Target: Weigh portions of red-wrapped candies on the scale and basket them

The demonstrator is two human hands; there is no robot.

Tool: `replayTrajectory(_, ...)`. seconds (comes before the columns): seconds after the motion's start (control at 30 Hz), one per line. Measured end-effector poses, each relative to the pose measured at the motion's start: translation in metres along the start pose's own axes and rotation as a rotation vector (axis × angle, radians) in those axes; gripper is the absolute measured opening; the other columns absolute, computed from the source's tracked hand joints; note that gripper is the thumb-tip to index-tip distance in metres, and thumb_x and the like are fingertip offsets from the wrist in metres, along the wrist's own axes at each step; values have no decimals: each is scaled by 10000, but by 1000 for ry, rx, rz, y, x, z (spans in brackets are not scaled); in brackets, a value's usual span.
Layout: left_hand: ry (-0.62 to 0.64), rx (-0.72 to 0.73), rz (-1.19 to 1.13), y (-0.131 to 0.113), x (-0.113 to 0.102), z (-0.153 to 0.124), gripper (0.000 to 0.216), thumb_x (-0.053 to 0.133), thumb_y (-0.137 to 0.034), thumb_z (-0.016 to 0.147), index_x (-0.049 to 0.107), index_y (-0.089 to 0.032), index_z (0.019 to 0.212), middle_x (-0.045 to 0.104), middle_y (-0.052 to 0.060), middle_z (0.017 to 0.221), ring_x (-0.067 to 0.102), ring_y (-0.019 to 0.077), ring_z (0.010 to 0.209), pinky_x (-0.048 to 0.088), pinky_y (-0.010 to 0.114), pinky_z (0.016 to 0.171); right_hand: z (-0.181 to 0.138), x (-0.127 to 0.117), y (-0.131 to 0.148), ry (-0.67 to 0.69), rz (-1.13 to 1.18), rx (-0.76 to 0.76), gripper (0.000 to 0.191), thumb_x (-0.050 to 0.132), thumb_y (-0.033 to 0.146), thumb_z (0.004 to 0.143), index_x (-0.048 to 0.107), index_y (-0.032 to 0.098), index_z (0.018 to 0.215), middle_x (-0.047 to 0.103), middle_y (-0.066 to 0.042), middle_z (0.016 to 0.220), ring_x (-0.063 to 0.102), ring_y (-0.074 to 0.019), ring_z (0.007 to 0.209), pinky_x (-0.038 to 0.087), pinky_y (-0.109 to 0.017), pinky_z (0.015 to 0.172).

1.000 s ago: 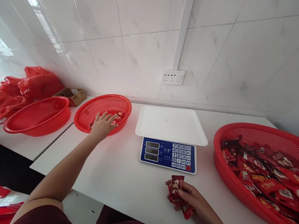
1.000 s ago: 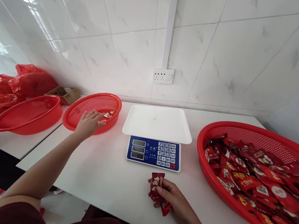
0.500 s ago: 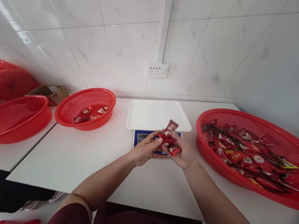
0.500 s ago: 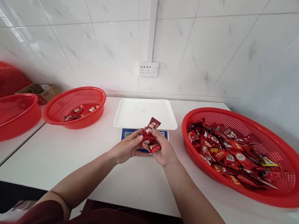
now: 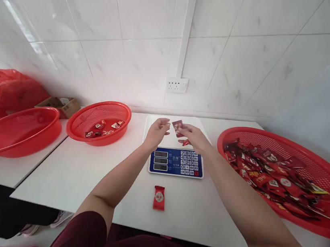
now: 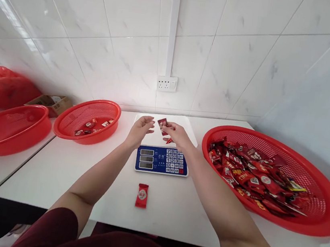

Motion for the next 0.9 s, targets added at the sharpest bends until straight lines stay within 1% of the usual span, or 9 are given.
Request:
replayTrajectory(0.1, 199, 110, 322, -6, 2, -47, 178, 556, -288, 810, 596, -187, 952, 604, 32, 918, 555, 131, 814, 467, 269, 728, 2, -8, 0, -18, -96, 10, 421, 686, 175, 684, 608, 181, 1098, 586, -101, 1113, 627, -186, 836, 588, -239, 531)
replayTrajectory(0.2, 690, 135, 608, 21, 17, -125, 301, 574, -340, 801, 585, -213, 1073, 604, 73, 1088, 570, 180, 947, 465, 319, 822, -2, -13, 5, -15, -143, 16, 509, 623, 102, 694, 560, 210, 1188, 482, -102, 1289, 614, -192, 913, 592, -227, 545)
replayTrajectory(0.27, 1027, 171, 734, 48, 22, -179, 496, 634, -364, 760, 512, -231, 1222, 531, 111, 1255, 476, 250, 1162, 387, 389, 967, -3, -10, 7, 23, -152, 25, 555, 592, 79, 701, 530, 239, 1229, 451, -92, 1338, 613, -199, 942, 594, -233, 564)
replayTrajectory(0.33, 1187, 204, 880, 74, 17, -212, 549, 623, -368, 769, 462, -244, 1280, 415, 121, 1379, 310, 318, 1303, 283, 482, 1037, -1, -3, 9, 66, -171, 22, 586, 585, 83, 703, 507, 270, 1253, 430, -82, 1372, 615, -217, 962, 593, -254, 569)
replayTrajectory(0.4, 1197, 248, 996, 90, 14, -221, 509, 599, -340, 790, 467, -254, 1273, 393, 108, 1399, 245, 342, 1331, 229, 529, 1052, 3, -2, 13, 51, -185, -12, 577, 591, 93, 698, 516, 276, 1240, 417, -75, 1391, 588, -242, 1034, 589, -273, 599)
replayTrajectory(0.5, 1098, 325, 1041, 94, 16, -215, 369, 527, -261, 836, 525, -232, 1204, 538, 98, 1258, 438, 272, 1217, 326, 422, 1025, 2, -14, 17, -53, -160, -68, 470, 568, 137, 733, 542, 247, 1188, 434, -74, 1377, 526, -234, 1133, 575, -280, 675)
replayTrajectory(0.63, 937, 334, 1034, 88, 16, -203, 282, 463, -190, 857, 582, -195, 1112, 620, 92, 1077, 576, 197, 968, 449, 311, 879, -31, -33, -2, -65, 16, -44, 238, 554, 248, 775, 596, 237, 1009, 614, -53, 1104, 626, -156, 869, 552, -233, 588)
replayTrajectory(0.77, 766, 273, 935, 82, 12, -192, 353, 509, -232, 839, 518, -187, 1189, 576, 109, 1144, 533, 200, 1028, 448, 321, 894, -98, -16, -66, 220, -55, 167, 318, 578, 432, 765, 583, 221, 1003, 628, -47, 906, 556, -97, 553, 392, -173, 334)
replayTrajectory(0.9, 565, 164, 848, 79, 14, -175, 377, 553, -222, 806, 503, -212, 1180, 572, 83, 1142, 507, 203, 1054, 431, 348, 919, -155, 11, -122, 477, -280, 327, 398, 509, 521, 799, 557, 194, 1022, 569, 5, 657, 500, -91, 449, 363, -184, 331)
Point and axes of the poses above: each hand's wrist, its own z-axis towards the middle knuckle, its own x-axis out of the palm, y = z × x, the point moved 9 cm from there along z, towards the middle knuckle
